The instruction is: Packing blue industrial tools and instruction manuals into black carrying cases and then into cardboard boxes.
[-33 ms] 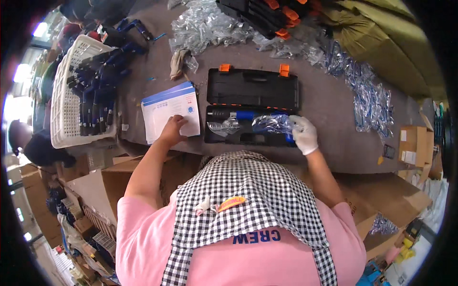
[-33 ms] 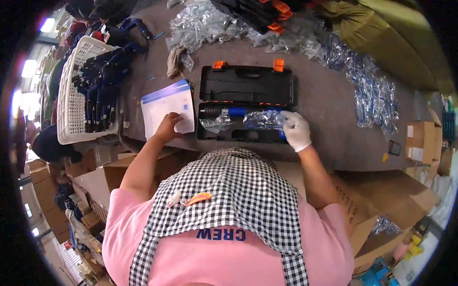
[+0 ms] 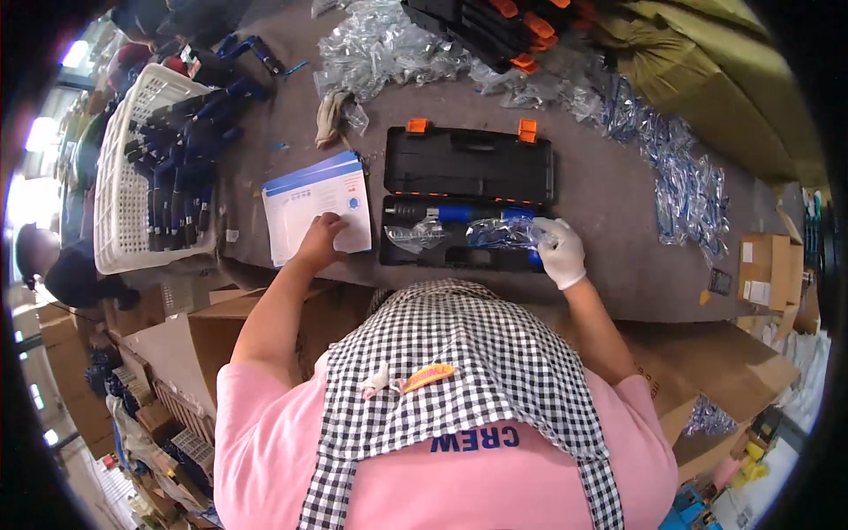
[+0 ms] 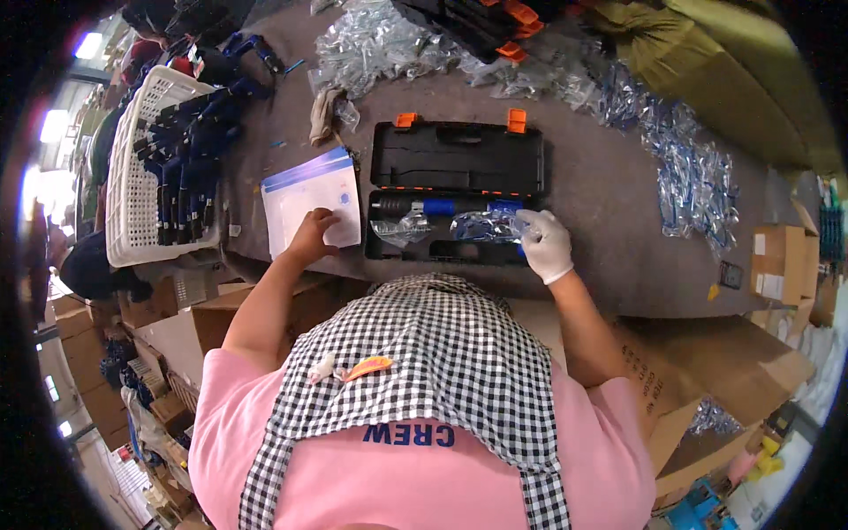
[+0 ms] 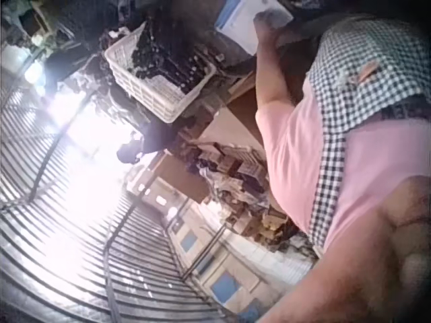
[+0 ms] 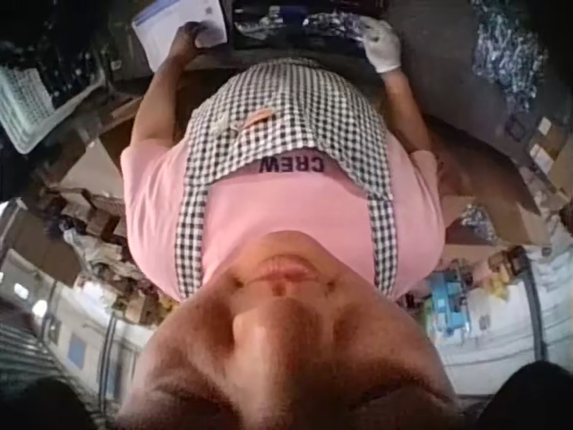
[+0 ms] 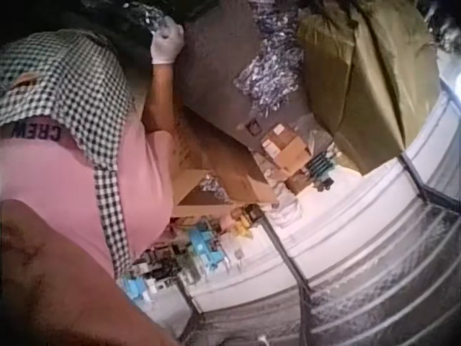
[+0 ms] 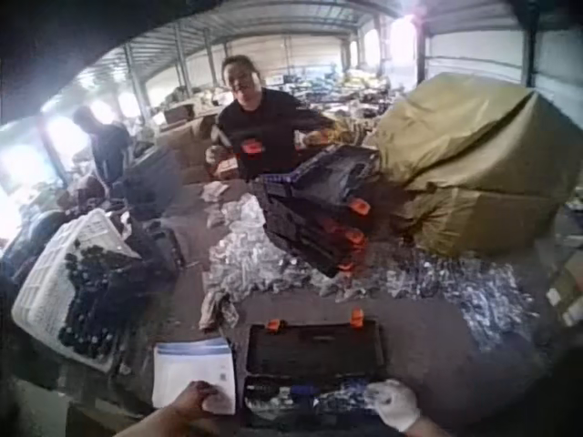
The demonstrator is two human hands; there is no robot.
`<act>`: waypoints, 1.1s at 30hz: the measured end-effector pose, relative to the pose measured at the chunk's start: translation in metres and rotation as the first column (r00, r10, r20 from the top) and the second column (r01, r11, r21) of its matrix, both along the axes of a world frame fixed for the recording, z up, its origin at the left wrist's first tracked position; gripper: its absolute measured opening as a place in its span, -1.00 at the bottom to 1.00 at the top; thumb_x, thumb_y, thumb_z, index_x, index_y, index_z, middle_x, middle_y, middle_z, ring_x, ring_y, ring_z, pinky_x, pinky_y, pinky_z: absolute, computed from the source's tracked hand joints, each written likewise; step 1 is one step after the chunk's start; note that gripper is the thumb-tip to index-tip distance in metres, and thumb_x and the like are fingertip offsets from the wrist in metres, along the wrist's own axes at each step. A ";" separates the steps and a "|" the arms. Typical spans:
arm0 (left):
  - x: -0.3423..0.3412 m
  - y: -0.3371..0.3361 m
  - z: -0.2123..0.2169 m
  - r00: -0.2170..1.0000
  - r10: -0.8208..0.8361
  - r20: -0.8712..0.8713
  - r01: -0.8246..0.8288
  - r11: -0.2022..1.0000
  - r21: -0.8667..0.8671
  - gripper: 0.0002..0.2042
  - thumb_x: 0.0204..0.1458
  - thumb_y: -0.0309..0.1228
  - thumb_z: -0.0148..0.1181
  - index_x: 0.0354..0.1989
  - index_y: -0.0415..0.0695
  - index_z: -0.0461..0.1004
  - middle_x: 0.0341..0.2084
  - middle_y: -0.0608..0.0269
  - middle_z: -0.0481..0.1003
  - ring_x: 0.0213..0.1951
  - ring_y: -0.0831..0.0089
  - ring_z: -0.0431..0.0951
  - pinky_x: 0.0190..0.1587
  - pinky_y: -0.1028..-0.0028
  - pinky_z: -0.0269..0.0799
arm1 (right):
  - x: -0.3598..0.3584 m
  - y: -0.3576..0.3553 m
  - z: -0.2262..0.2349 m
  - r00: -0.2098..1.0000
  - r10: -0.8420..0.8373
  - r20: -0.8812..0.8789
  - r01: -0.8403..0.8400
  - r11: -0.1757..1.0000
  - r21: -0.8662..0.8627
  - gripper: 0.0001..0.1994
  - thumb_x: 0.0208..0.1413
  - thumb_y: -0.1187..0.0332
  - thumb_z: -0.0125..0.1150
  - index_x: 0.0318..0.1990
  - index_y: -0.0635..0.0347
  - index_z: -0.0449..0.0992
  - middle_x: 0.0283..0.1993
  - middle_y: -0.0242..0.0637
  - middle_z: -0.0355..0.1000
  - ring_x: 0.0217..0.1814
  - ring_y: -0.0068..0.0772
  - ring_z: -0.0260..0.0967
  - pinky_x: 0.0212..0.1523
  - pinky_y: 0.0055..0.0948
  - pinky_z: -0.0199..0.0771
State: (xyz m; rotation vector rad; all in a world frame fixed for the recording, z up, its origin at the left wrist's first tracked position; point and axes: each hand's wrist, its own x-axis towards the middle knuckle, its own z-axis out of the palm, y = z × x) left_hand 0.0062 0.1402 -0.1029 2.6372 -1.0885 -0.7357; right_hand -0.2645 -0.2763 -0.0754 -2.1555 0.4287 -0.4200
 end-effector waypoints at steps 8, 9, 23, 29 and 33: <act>-0.011 -0.002 -0.005 0.997 -0.014 0.073 0.012 1.000 0.016 -0.29 -0.45 -0.30 0.52 0.03 -0.16 0.45 0.09 0.01 0.33 0.14 0.03 0.28 0.22 0.24 0.26 | 0.007 0.018 0.010 0.888 0.167 -0.429 -0.368 0.817 -0.445 -0.66 -0.13 0.45 0.18 -0.10 0.09 0.51 -0.22 -0.11 0.41 -0.18 -0.04 0.40 -0.22 -0.14 0.45; -0.010 0.001 -0.012 0.997 0.004 0.071 -0.005 1.000 0.006 -0.28 -0.46 -0.27 0.53 0.04 -0.17 0.44 0.09 0.01 0.32 0.15 0.04 0.28 0.22 0.24 0.25 | 0.015 0.022 0.016 0.828 0.175 -0.532 -0.445 0.783 -0.435 -0.65 -0.14 0.45 0.21 -0.10 0.12 0.48 -0.06 -0.15 0.39 0.01 -0.06 0.34 -0.07 -0.18 0.43; -0.023 -0.021 0.018 0.995 -0.015 0.100 0.006 0.996 0.094 -0.31 -0.38 -0.22 0.50 0.05 -0.14 0.45 0.12 0.03 0.32 0.16 0.05 0.28 0.22 0.24 0.25 | 0.047 0.040 -0.002 0.828 0.366 -0.425 -0.535 0.741 -0.406 -0.74 -0.03 0.33 0.22 -0.13 0.10 0.52 -0.20 -0.26 0.43 -0.08 -0.16 0.37 -0.08 -0.23 0.45; -0.027 -0.007 0.000 0.991 0.022 0.132 -0.033 0.996 0.082 -0.40 -0.33 -0.26 0.46 0.00 -0.11 0.48 0.12 0.05 0.33 0.17 0.06 0.27 0.22 0.24 0.26 | 0.057 0.048 -0.015 0.795 0.433 -0.424 -0.598 0.678 -0.428 -0.69 -0.02 0.47 0.07 -0.07 0.10 0.49 -0.21 -0.21 0.42 -0.10 -0.14 0.36 -0.09 -0.24 0.45; -0.021 -0.009 0.010 0.998 0.027 0.063 -0.026 0.999 -0.023 -0.55 -0.22 -0.30 0.37 -0.07 -0.14 0.53 0.08 0.03 0.39 0.13 0.06 0.33 0.19 0.26 0.29 | 0.055 0.039 -0.008 0.781 0.515 -0.352 -0.624 0.652 -0.430 -0.64 -0.02 0.46 0.07 0.01 0.17 0.45 -0.18 -0.19 0.42 -0.10 -0.12 0.36 -0.06 -0.25 0.43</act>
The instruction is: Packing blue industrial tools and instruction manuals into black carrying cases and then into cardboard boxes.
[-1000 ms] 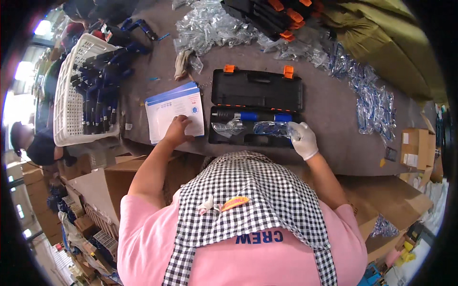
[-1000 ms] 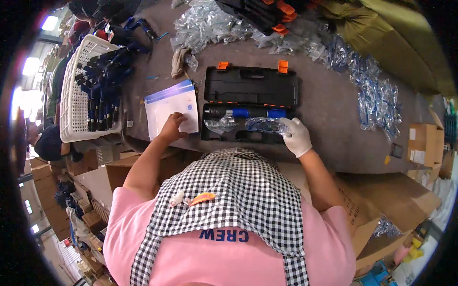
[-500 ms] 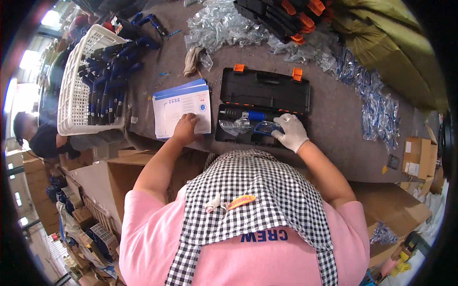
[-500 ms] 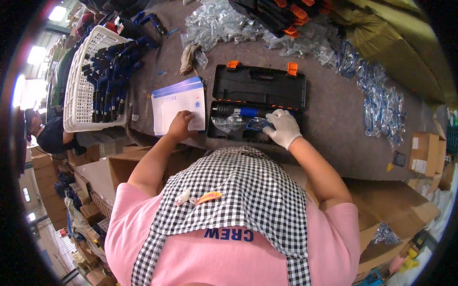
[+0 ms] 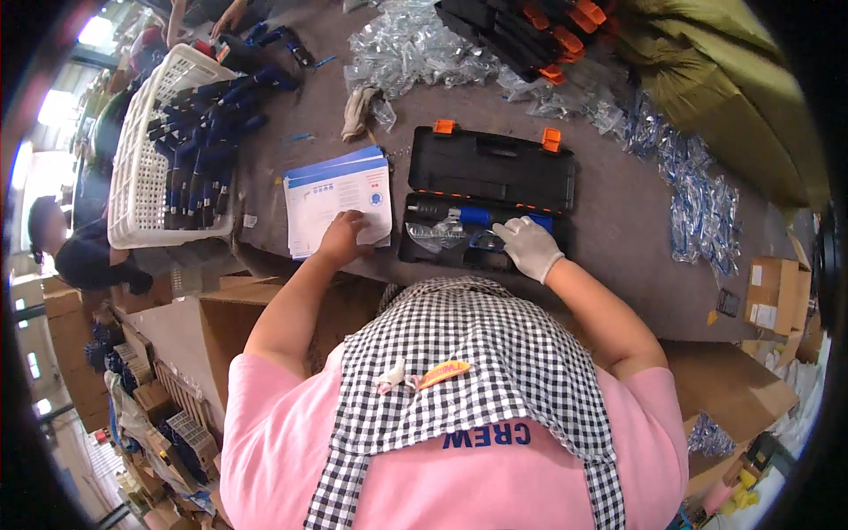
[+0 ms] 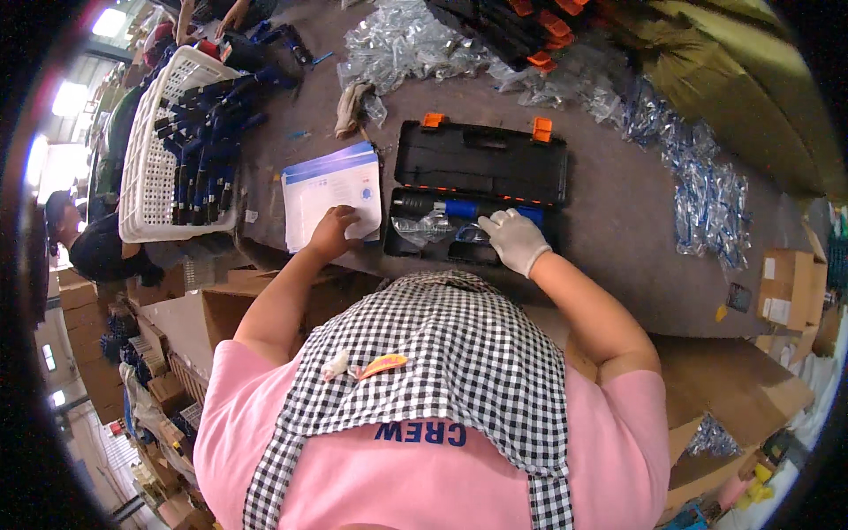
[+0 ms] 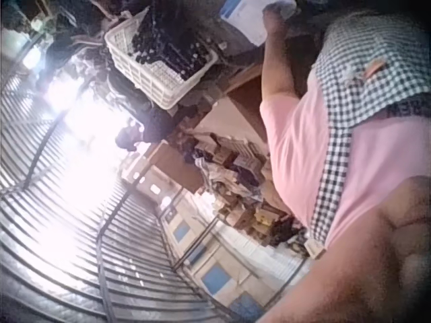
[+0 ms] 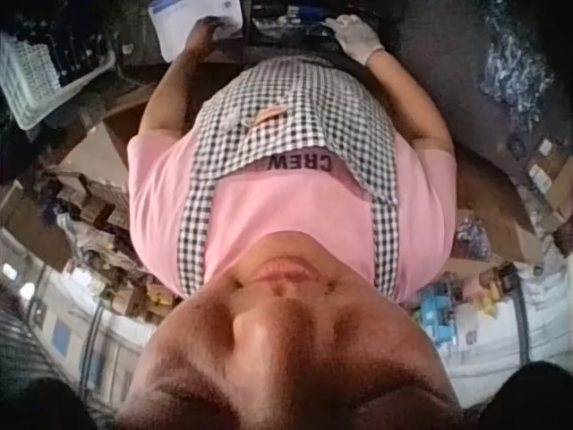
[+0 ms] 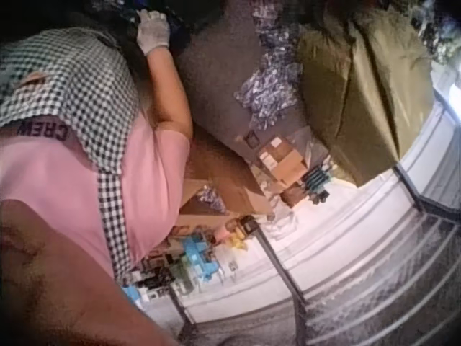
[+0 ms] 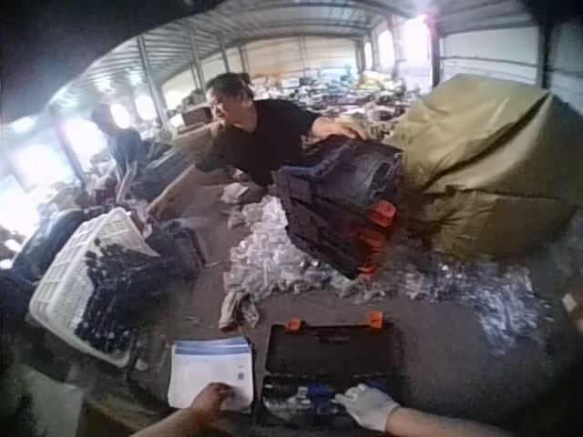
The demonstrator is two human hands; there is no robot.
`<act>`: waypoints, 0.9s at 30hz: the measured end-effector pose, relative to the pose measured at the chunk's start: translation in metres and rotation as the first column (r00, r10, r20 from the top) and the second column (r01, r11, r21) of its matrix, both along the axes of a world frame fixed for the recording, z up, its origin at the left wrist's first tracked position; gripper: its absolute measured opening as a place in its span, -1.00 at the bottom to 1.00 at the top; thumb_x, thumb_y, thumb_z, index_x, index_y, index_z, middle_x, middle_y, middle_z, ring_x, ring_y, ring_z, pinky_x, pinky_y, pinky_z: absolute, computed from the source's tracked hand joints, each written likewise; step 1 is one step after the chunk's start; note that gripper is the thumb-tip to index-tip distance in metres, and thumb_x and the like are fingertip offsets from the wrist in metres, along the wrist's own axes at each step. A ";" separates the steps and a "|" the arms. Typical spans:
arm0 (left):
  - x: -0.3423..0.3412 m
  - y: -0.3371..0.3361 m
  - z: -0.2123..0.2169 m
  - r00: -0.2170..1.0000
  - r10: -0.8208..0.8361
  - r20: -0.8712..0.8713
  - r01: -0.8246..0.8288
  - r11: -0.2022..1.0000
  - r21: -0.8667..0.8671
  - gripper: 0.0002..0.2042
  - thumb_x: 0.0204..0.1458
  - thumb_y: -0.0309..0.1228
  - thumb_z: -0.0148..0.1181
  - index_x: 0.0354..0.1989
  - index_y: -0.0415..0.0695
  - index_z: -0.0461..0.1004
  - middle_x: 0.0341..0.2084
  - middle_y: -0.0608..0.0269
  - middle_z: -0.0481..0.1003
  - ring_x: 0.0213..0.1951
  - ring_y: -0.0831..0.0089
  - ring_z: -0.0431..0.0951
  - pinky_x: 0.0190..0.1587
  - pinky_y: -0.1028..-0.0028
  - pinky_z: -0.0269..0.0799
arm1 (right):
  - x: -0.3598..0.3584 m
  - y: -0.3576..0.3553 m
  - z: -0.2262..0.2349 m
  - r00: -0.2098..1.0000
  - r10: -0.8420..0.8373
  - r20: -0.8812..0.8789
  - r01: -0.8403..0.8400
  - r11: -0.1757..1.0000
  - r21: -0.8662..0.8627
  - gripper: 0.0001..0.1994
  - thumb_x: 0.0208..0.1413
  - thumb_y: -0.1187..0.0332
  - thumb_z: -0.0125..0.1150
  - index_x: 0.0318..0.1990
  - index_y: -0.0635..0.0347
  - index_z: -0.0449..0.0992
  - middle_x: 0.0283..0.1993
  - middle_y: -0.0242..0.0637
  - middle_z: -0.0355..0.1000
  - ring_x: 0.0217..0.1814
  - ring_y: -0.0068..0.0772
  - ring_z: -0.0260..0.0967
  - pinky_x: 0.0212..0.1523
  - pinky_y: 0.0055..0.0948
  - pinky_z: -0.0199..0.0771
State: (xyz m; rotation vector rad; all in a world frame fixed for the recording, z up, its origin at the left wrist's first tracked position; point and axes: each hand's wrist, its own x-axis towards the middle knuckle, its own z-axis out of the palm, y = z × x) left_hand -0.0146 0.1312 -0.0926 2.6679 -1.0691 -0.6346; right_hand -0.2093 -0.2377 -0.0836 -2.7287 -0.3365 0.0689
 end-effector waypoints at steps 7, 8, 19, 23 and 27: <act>0.007 -0.023 0.017 0.857 0.514 0.050 -0.495 0.846 -0.198 -0.81 -0.01 -0.38 0.13 -0.27 -0.22 0.52 -0.32 -0.17 0.52 -0.24 -0.10 0.52 -0.19 0.11 0.44 | 0.005 0.005 0.052 0.977 -0.157 0.147 0.141 0.983 0.115 -0.49 -0.06 0.31 0.23 0.09 0.29 0.39 -0.07 -0.06 0.42 0.00 -0.05 0.35 0.03 -0.25 0.39; 0.000 -0.038 0.029 0.924 0.378 0.060 -0.343 0.888 -0.306 -0.80 0.00 -0.40 0.12 -0.23 -0.23 0.49 -0.27 -0.16 0.51 -0.23 -0.09 0.52 -0.18 0.11 0.44 | 0.008 0.007 0.047 0.958 -0.264 0.113 0.237 0.948 0.211 -0.35 -0.02 0.18 0.29 0.19 0.36 0.29 0.02 -0.05 0.42 0.01 -0.11 0.39 0.02 -0.33 0.41; -0.056 -0.216 0.063 0.868 -0.336 -0.366 0.195 0.908 -0.371 -0.68 0.13 -0.23 0.10 -0.07 -0.20 0.39 -0.25 -0.12 0.53 -0.18 -0.10 0.53 -0.12 0.11 0.42 | 0.043 -0.062 0.009 0.461 -0.392 -0.796 0.885 0.263 0.384 -0.68 -0.11 0.42 0.30 -0.13 0.26 0.57 -0.21 -0.24 0.56 -0.25 -0.37 0.50 -0.26 -0.36 0.50; -0.030 -0.217 0.033 0.900 -0.408 -0.153 0.322 0.860 -0.396 -0.52 0.12 -0.05 0.08 0.07 -0.15 0.38 0.06 -0.02 0.42 0.15 -0.01 0.35 0.15 0.08 0.25 | 0.056 -0.085 0.003 0.424 -0.438 -0.793 0.868 0.446 0.218 -0.64 -0.20 0.36 0.34 -0.14 0.20 0.61 -0.20 -0.15 0.57 -0.22 -0.20 0.53 -0.19 -0.30 0.51; -0.012 -0.218 0.015 0.897 -0.415 -0.150 0.381 0.900 -0.211 -0.45 0.14 -0.01 0.02 0.22 -0.08 0.28 0.28 0.03 0.19 0.35 0.02 0.08 0.25 -0.14 0.03 | 0.059 -0.092 -0.009 0.483 -0.534 -0.694 0.844 0.494 0.207 -0.60 -0.21 0.38 0.38 -0.14 0.35 0.56 -0.21 -0.07 0.57 -0.19 -0.21 0.53 -0.07 -0.35 0.45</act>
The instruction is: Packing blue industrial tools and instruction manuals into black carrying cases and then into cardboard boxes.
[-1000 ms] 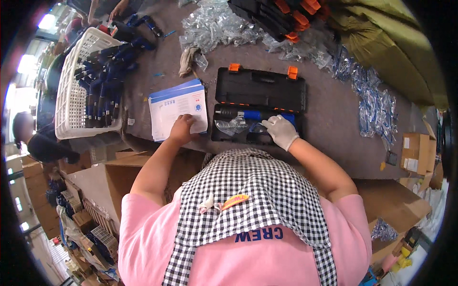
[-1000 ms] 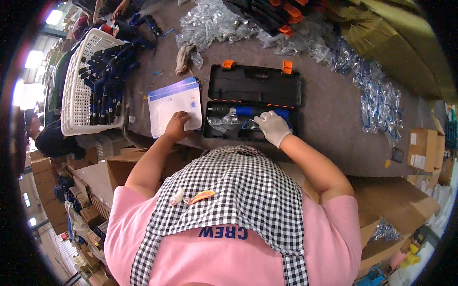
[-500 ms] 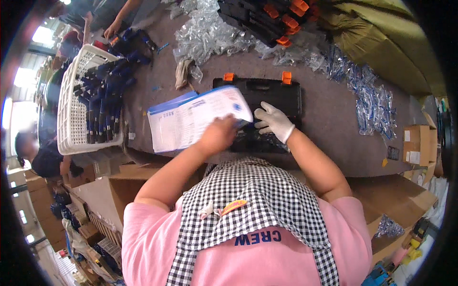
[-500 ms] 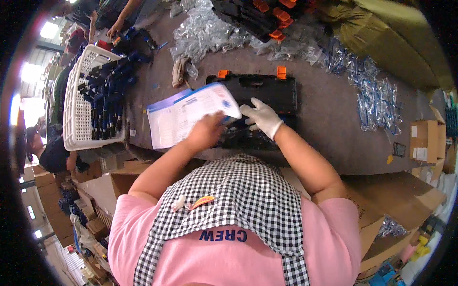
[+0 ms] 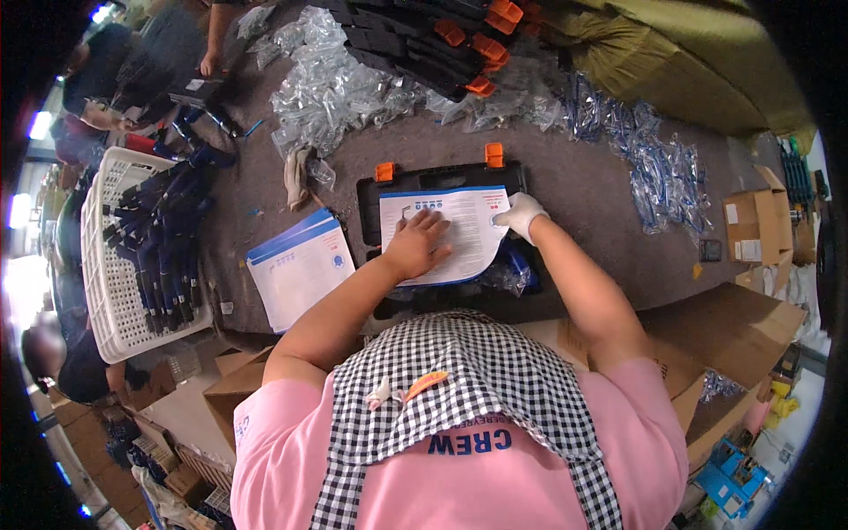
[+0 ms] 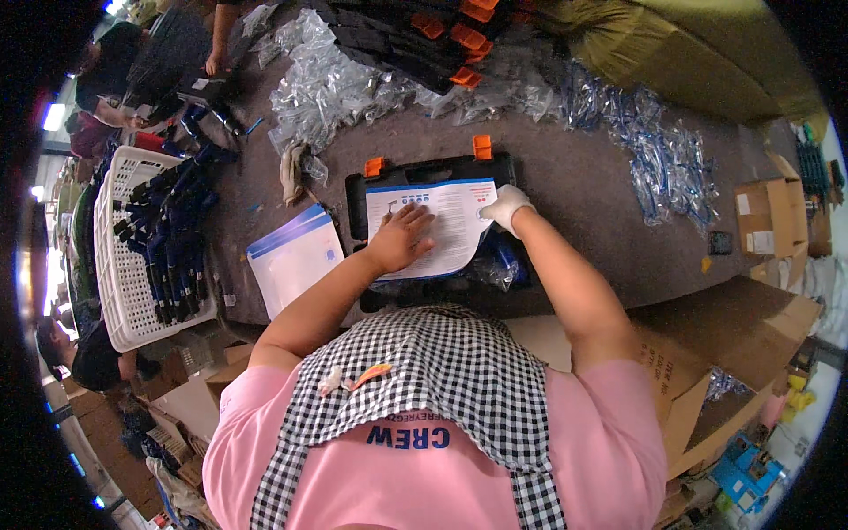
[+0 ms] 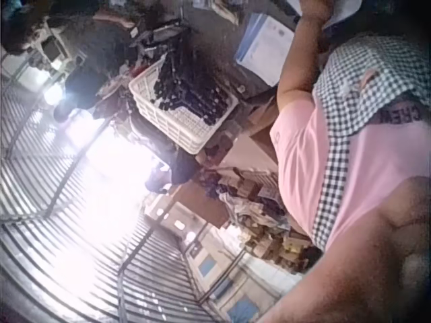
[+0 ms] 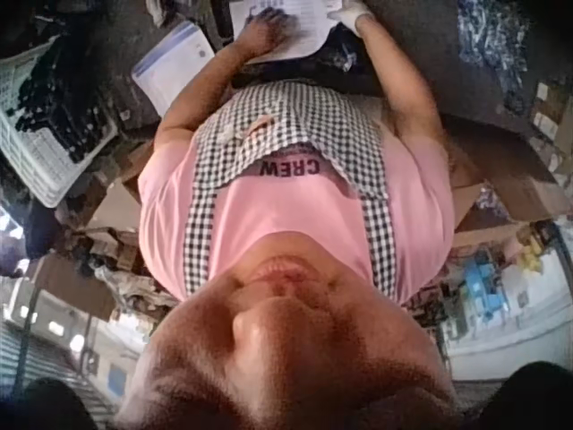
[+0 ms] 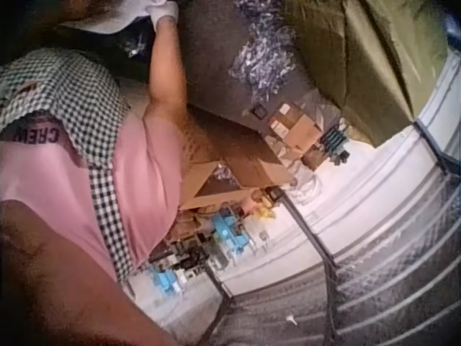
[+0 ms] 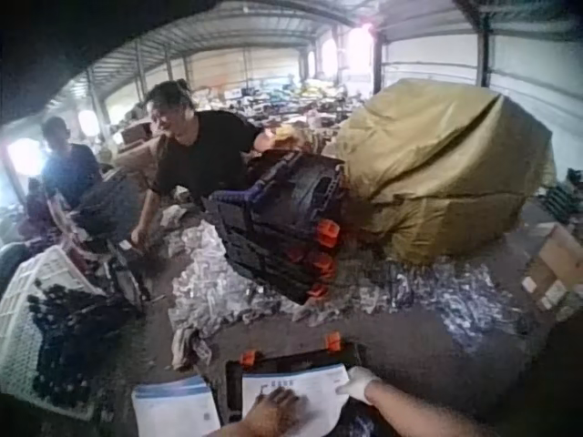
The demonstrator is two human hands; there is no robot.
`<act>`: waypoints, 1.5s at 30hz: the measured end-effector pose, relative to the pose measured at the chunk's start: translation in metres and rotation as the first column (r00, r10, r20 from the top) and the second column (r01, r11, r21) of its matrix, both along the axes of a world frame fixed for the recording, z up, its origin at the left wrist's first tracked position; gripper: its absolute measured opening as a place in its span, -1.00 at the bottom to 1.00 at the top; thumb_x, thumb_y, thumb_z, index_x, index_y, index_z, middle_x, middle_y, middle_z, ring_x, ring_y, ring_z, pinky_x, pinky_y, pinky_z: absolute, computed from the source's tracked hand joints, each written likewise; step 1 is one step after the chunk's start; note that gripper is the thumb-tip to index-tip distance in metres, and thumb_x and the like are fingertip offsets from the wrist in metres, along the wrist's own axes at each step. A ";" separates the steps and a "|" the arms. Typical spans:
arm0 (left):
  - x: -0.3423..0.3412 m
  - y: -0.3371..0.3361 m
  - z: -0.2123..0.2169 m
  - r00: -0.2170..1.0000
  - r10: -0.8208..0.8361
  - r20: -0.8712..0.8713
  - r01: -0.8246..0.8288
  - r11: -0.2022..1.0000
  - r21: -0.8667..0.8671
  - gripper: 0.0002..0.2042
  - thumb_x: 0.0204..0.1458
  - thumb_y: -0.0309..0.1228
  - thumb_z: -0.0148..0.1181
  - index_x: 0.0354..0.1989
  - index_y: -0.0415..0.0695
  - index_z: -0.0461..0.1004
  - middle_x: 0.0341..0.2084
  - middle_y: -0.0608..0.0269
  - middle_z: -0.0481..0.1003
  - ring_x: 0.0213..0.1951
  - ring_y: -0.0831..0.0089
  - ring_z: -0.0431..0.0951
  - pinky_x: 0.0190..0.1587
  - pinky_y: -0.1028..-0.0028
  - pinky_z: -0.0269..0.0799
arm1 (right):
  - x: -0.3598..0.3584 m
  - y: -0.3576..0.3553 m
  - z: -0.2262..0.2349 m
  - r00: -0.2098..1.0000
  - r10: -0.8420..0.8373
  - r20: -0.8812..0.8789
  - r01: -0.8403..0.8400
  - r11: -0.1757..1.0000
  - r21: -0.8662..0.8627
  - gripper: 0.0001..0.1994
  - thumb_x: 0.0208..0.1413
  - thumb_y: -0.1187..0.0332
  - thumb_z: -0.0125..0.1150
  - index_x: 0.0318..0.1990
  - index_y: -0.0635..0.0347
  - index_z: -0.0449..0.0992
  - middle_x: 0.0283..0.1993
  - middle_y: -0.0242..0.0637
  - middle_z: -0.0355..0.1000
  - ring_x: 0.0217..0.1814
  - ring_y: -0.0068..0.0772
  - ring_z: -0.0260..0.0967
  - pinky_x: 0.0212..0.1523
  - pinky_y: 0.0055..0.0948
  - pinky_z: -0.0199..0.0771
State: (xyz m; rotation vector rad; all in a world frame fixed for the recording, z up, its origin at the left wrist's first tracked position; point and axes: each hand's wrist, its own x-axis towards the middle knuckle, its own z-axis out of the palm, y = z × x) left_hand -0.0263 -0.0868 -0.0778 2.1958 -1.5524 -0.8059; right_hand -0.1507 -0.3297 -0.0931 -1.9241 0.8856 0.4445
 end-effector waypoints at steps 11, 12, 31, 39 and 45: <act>0.016 0.000 -0.018 0.963 0.248 0.110 -0.241 0.968 -0.077 -0.45 0.07 -0.04 0.11 0.17 -0.10 0.33 0.25 -0.04 0.20 0.29 -0.05 0.12 0.25 -0.03 0.07 | -0.030 0.090 0.086 0.376 0.914 -0.155 -0.760 0.209 -0.615 -0.50 -0.04 0.06 0.24 0.01 0.14 0.46 0.18 -0.20 0.32 0.31 -0.21 0.16 0.33 0.04 0.03; 0.034 0.002 -0.022 0.926 0.369 -0.078 -0.377 0.910 -0.174 -0.50 0.02 -0.11 0.21 0.08 -0.14 0.41 0.16 -0.06 0.32 0.21 -0.06 0.27 0.22 0.08 0.18 | -0.033 0.087 0.066 0.381 0.911 -0.158 -0.759 0.210 -0.617 -0.50 -0.04 0.06 0.24 0.01 0.14 0.46 0.18 -0.20 0.32 0.31 -0.21 0.16 0.33 0.04 0.03; 0.028 0.103 0.080 0.716 0.311 -0.625 -0.564 0.785 -0.256 -0.01 -0.30 -0.58 0.10 0.44 -0.10 -0.23 -0.05 0.08 0.40 -0.19 0.36 0.48 -0.02 0.38 0.39 | -0.069 0.112 -0.002 0.650 0.749 0.130 -0.350 0.447 -0.824 -0.84 -0.04 0.30 0.10 -0.35 0.13 0.53 -0.23 -0.27 0.50 -0.14 -0.28 0.45 0.01 -0.26 0.40; -0.058 0.123 0.049 0.978 0.148 0.148 -0.087 0.931 -0.355 -0.41 -0.40 -0.60 0.31 0.00 -0.12 0.47 0.03 0.07 0.44 0.14 0.06 0.37 0.15 0.18 0.32 | -0.086 0.124 -0.023 0.892 0.172 0.418 0.023 0.907 -0.422 -0.60 0.00 0.14 0.20 -0.01 0.09 0.50 0.02 -0.13 0.45 0.09 -0.04 0.36 0.15 -0.15 0.32; -0.077 0.154 0.004 0.802 -0.088 0.590 0.071 0.996 0.053 -0.22 -0.17 -0.31 0.31 0.31 -0.12 0.14 0.34 -0.02 0.05 0.38 0.08 0.02 0.35 0.09 -0.01 | -0.183 0.099 0.023 0.780 0.617 0.101 -0.301 0.512 -0.805 -0.66 0.03 0.09 0.14 -0.19 0.15 0.55 -0.06 -0.17 0.50 -0.05 -0.07 0.45 0.12 -0.09 0.37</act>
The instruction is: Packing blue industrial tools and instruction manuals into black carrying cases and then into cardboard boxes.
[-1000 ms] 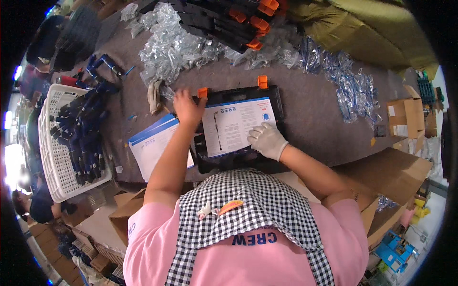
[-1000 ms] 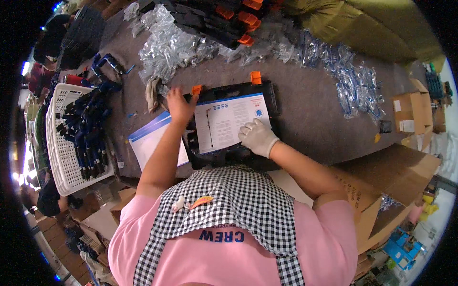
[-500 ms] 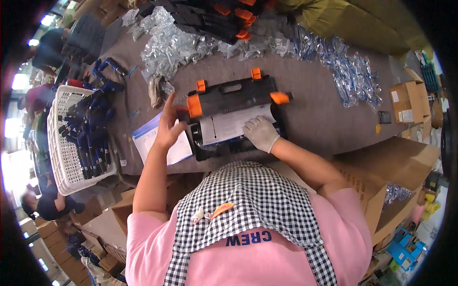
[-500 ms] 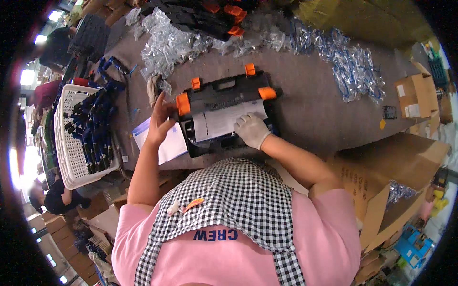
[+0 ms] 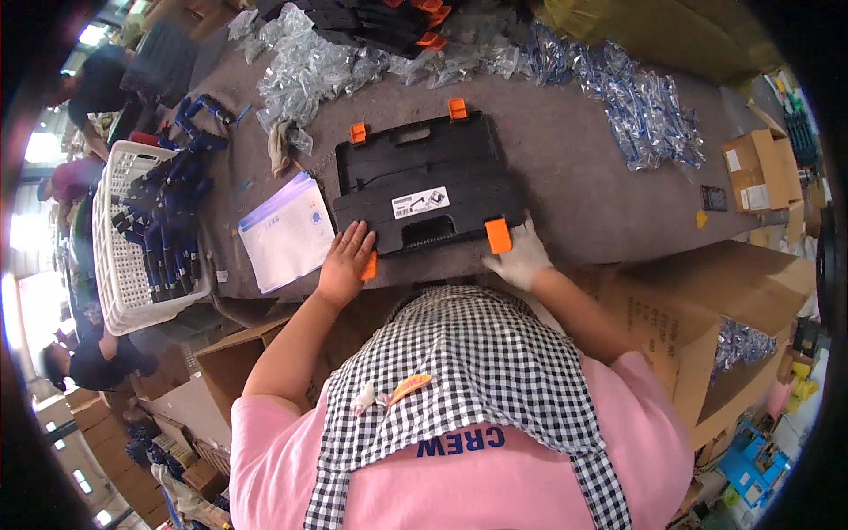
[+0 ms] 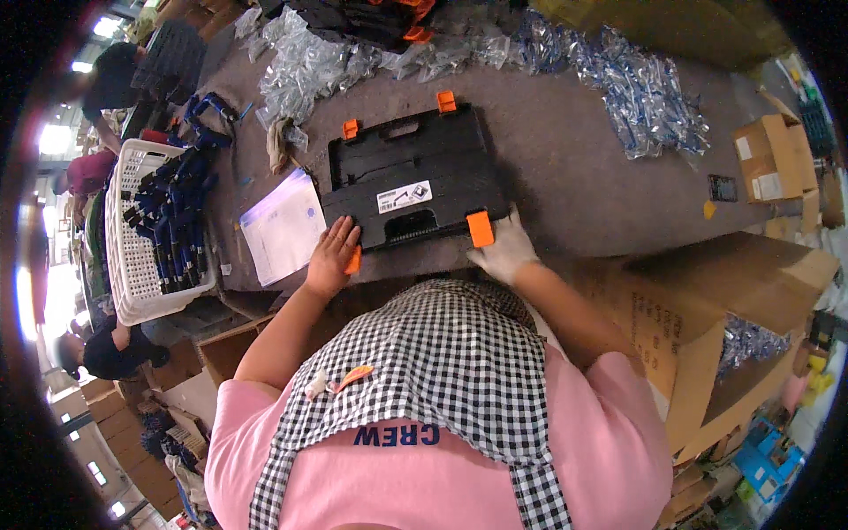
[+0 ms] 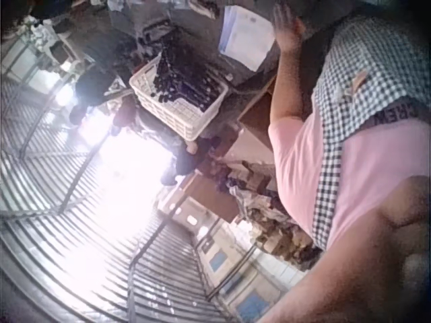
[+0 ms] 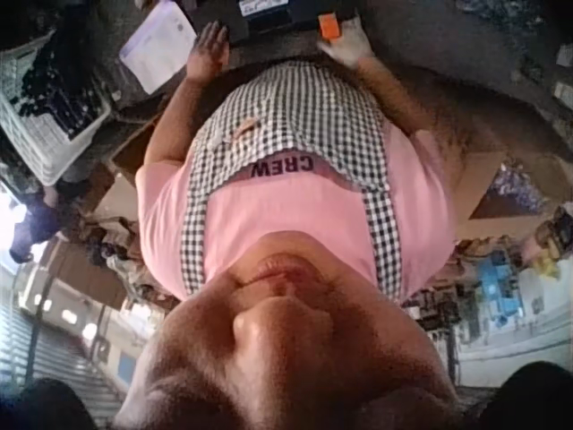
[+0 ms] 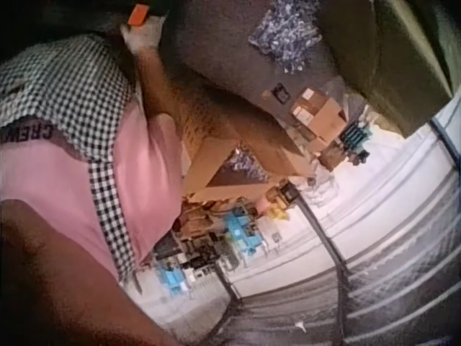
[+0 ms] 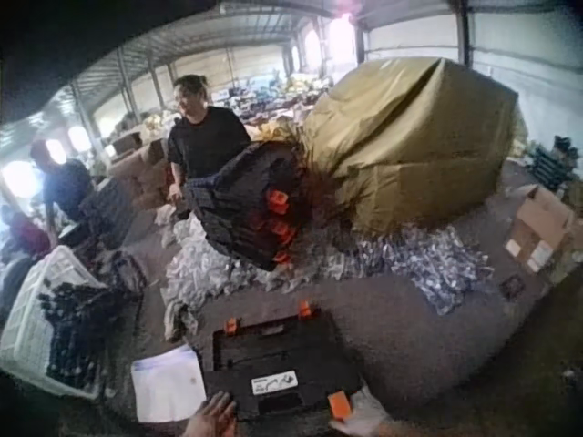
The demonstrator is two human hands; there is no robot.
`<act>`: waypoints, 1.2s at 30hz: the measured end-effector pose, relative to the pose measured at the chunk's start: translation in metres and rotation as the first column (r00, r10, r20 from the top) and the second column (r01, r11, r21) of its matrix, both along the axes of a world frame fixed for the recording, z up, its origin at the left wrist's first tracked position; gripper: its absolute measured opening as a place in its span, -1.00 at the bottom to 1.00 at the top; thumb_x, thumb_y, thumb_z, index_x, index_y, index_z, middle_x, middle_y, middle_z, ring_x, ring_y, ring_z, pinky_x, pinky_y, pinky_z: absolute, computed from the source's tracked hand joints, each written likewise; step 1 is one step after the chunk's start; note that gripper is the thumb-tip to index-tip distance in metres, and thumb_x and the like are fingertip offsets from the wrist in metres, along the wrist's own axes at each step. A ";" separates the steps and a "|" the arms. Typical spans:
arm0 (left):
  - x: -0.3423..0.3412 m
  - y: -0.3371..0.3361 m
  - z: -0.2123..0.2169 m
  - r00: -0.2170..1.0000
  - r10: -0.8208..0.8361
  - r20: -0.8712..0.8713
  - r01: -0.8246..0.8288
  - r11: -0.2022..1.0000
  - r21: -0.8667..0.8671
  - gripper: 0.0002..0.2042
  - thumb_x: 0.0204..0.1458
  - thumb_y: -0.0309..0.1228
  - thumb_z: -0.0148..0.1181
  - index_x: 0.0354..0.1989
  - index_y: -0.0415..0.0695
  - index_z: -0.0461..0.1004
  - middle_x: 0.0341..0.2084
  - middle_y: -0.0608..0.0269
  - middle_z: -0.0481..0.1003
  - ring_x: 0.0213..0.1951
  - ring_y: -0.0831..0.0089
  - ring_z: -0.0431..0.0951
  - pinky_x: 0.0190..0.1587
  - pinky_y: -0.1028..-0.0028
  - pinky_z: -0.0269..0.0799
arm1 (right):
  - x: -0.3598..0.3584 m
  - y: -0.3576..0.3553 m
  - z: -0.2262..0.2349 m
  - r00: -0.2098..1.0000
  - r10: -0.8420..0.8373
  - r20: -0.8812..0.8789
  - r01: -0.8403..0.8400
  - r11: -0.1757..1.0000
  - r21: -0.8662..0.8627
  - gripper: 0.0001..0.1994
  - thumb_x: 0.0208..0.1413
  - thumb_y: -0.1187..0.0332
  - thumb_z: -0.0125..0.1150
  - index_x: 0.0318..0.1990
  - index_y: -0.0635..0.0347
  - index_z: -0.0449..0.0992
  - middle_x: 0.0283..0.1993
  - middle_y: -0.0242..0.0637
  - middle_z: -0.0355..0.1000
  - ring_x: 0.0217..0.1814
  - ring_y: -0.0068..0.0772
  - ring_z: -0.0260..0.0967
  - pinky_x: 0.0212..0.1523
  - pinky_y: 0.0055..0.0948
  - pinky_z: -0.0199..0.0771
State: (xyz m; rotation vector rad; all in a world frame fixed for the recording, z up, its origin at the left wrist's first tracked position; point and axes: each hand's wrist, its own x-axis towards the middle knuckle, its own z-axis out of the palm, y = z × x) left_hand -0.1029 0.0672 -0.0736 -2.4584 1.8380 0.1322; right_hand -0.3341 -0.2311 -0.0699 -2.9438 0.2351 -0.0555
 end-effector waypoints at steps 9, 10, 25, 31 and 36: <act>-0.020 -0.044 0.042 0.985 0.031 -0.170 -0.006 0.990 0.144 -0.01 -0.22 0.14 0.30 0.33 -0.22 0.07 0.35 -0.11 -0.03 0.39 0.02 -0.06 0.36 0.06 -0.10 | 0.043 -0.027 0.051 0.995 0.093 0.022 -0.094 0.995 0.033 -0.25 -0.06 -0.02 0.24 0.27 0.15 0.21 0.36 -0.04 0.08 0.44 0.03 -0.08 0.33 0.12 -0.03; -0.018 -0.046 0.035 0.980 0.008 -0.200 0.010 0.996 0.091 -0.04 -0.21 0.11 0.30 0.32 -0.22 0.10 0.34 -0.08 0.02 0.37 0.04 -0.02 0.35 0.06 -0.07 | 0.056 -0.017 0.043 0.949 0.098 -0.298 -0.127 0.989 -0.078 -0.15 -0.03 -0.11 0.19 0.36 0.13 0.08 0.44 -0.04 -0.06 0.51 0.05 -0.25 0.36 0.20 -0.15; 0.016 -0.138 0.051 0.998 -0.017 -0.066 0.011 0.996 -0.086 -0.61 -0.12 -0.23 0.23 -0.12 -0.16 0.46 -0.21 0.00 0.54 -0.18 0.13 0.57 -0.17 0.20 0.49 | 0.062 -0.065 0.075 0.975 0.215 -0.062 -0.207 0.972 0.112 -0.07 -0.33 0.04 0.42 0.27 0.22 0.17 0.20 -0.09 0.27 0.28 -0.07 0.15 0.30 -0.12 0.10; 0.054 -0.157 0.077 0.916 0.113 -0.385 -0.039 0.980 0.194 -0.36 -0.25 0.04 0.36 -0.01 -0.11 0.48 -0.27 -0.10 0.53 -0.16 0.01 0.54 -0.11 0.16 0.44 | 0.094 -0.085 0.041 0.997 0.072 0.026 -0.077 0.939 0.335 -0.27 -0.35 0.22 0.47 0.14 0.05 0.38 0.05 -0.14 0.38 0.14 -0.01 0.26 0.21 -0.20 0.26; 0.098 -0.097 0.098 0.906 0.166 -0.388 -0.119 0.983 0.142 -0.16 -0.46 -0.07 0.51 0.10 -0.17 0.37 -0.07 -0.03 0.46 -0.04 0.01 0.47 0.01 0.18 0.39 | 0.100 -0.094 0.028 0.997 0.031 0.075 -0.061 0.894 0.445 -0.28 -0.35 0.26 0.48 0.12 0.08 0.39 0.08 -0.15 0.38 0.17 -0.01 0.25 0.23 -0.20 0.23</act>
